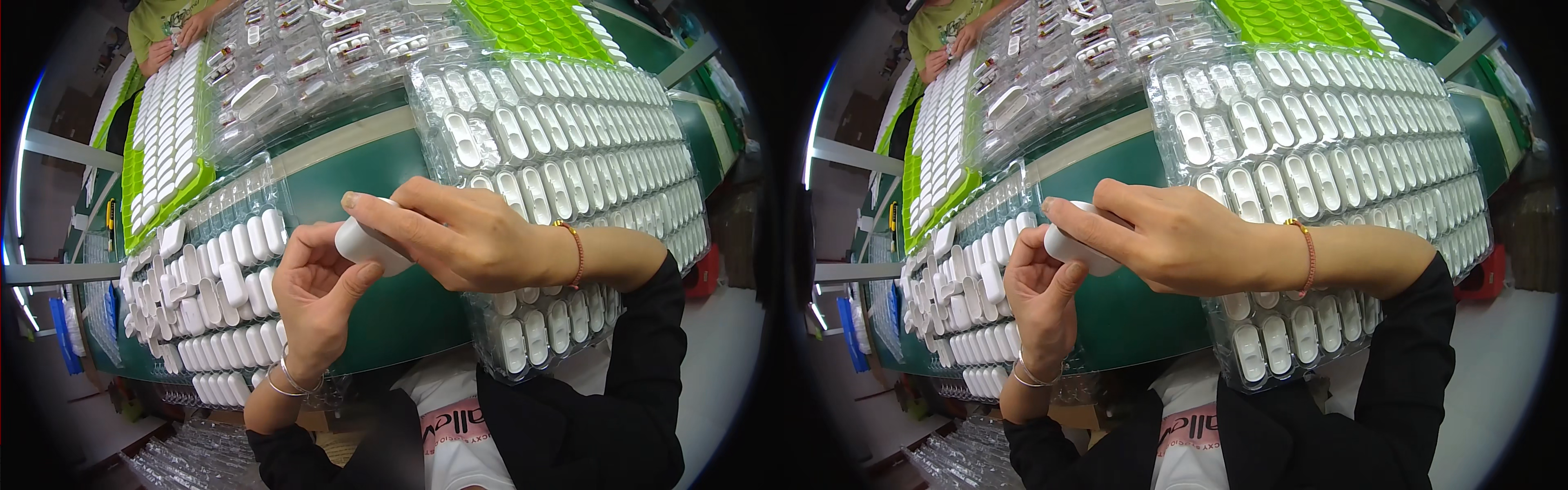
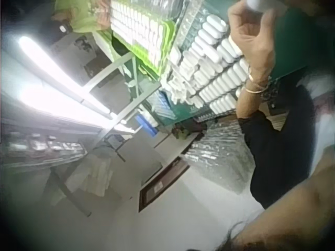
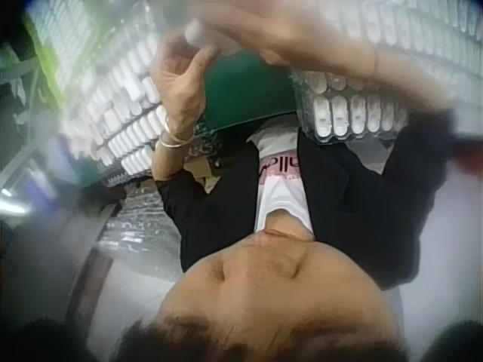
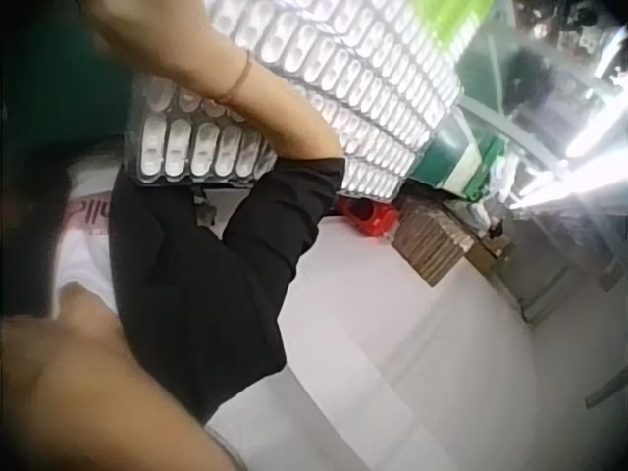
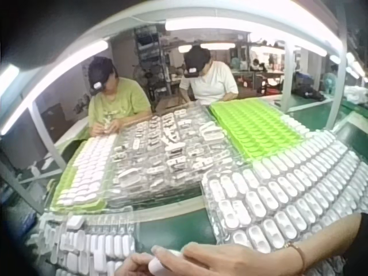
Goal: The person assembles small white electronic devices by inserting red-wired components into white oval casings. They retrieve trays of casings from a cardboard box, place them on the table, and repeatedly open the casings to insert components before closing them.
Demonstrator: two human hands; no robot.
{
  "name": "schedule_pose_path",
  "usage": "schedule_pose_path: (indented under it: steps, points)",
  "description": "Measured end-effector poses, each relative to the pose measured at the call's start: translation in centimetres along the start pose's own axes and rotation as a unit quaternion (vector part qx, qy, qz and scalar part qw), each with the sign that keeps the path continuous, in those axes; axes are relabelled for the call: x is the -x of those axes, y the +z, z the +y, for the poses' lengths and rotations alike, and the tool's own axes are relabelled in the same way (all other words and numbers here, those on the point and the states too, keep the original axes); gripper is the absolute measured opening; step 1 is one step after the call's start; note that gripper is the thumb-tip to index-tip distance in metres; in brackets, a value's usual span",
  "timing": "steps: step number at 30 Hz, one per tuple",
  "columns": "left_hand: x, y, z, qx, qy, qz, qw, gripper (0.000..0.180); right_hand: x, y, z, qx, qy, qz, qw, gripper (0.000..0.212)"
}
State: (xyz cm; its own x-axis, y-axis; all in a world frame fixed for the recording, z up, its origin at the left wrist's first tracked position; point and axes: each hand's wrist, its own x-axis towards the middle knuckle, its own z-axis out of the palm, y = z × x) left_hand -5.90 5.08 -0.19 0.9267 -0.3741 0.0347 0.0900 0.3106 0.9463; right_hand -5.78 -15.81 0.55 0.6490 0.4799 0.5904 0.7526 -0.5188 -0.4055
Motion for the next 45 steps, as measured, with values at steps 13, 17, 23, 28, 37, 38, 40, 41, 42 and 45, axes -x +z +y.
schedule_pose_path:
  steps: [13,17,23,28,37,38,40,41,42,45]
  points:
    - [-0.2,-0.5,-0.1,0.047,-0.008,-0.079,0.996,0.033,-0.1,-0.3,-1.0,-0.083,0.073,0.037,0.993,0.056]
    - [-0.2,-1.7,-0.2,0.083,-0.026,-0.057,0.995,0.032,-0.6,-0.2,-0.2,-0.121,0.114,0.018,0.986,0.055]
    - [-0.6,-2.5,1.5,0.058,0.016,0.033,0.998,0.031,-3.4,0.1,-0.7,-0.111,0.030,0.051,0.992,0.032]
    - [-1.4,-4.0,2.9,-0.065,0.061,0.098,0.991,0.036,-7.3,2.8,0.3,-0.163,0.072,0.015,0.984,0.016]
    - [4.1,-7.3,5.0,-0.260,0.107,0.155,0.947,0.035,-24.2,10.3,11.5,0.176,0.011,-0.028,0.984,0.012]
    - [5.0,-7.7,5.2,-0.279,0.118,0.162,0.939,0.035,-25.6,11.2,12.2,0.190,0.028,-0.040,0.981,0.015]
    - [6.2,-8.5,5.1,-0.312,0.136,0.167,0.925,0.035,-27.2,12.4,13.9,0.211,0.053,-0.055,0.974,0.020]
    - [6.5,-9.0,4.9,-0.315,0.139,0.180,0.921,0.035,-27.6,12.9,14.7,0.217,0.059,-0.058,0.973,0.021]
    - [6.8,-9.4,4.8,-0.284,0.119,0.197,0.931,0.034,-28.0,13.3,15.0,0.222,0.064,-0.063,0.971,0.023]
    - [7.4,-10.7,4.8,-0.218,0.061,0.232,0.946,0.030,-28.4,14.3,15.9,0.212,0.092,-0.108,0.967,0.023]
